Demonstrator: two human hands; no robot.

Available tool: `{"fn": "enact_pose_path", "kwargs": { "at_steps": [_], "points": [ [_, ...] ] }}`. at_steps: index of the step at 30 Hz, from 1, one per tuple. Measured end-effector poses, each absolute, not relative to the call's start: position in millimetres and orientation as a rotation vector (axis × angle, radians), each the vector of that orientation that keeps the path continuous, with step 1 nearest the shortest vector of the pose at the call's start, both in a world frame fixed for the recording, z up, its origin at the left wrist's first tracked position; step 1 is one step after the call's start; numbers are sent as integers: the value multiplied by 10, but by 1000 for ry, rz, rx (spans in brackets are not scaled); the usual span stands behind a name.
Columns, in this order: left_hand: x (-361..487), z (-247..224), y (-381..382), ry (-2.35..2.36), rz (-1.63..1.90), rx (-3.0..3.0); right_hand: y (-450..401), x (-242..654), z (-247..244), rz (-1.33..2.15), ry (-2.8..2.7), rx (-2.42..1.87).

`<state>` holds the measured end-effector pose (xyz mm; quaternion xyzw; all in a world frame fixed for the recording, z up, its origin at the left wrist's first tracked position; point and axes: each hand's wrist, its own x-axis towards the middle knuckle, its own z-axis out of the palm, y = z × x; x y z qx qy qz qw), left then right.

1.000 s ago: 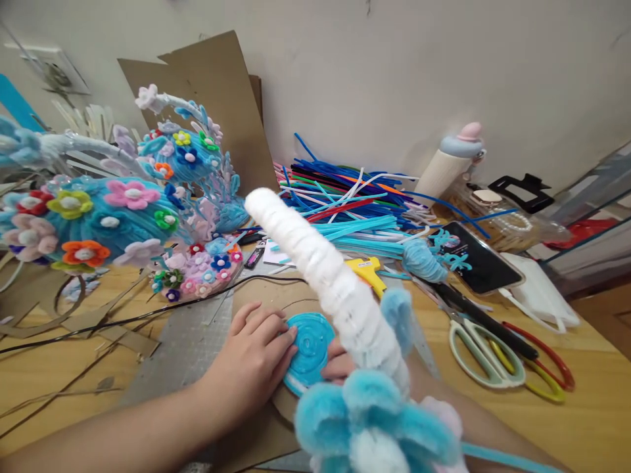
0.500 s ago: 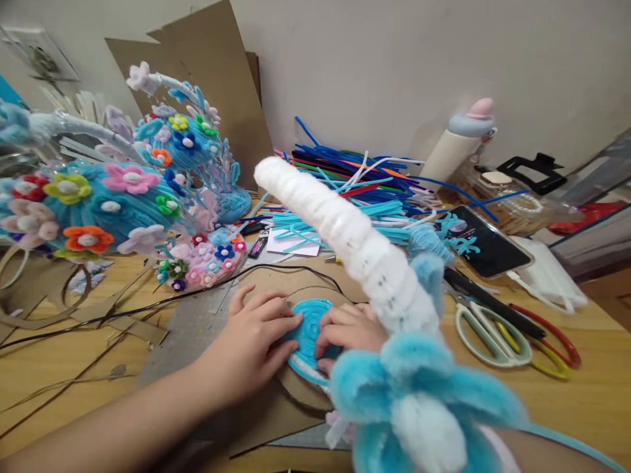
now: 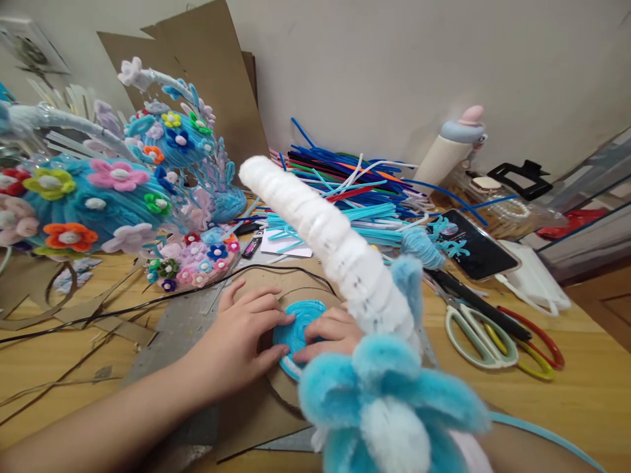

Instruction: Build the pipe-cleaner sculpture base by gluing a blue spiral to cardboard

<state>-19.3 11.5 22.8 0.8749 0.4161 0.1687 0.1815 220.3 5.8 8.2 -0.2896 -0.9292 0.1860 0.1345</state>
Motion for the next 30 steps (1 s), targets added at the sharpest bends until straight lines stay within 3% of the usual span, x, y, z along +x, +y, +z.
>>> {"fn": "enact_pose_path", "kwargs": {
  "at_steps": [4,15,30],
  "points": [
    [-217,227,108,1127,481,2487,75,2195,80,425,-2745,-765],
    [-476,416,187,829,350,2616,84,2110,132,507,-2704,-743],
    [-448,409,129,831,271,2709,43,2236,61,244,-2711,-637]
  ]
}}
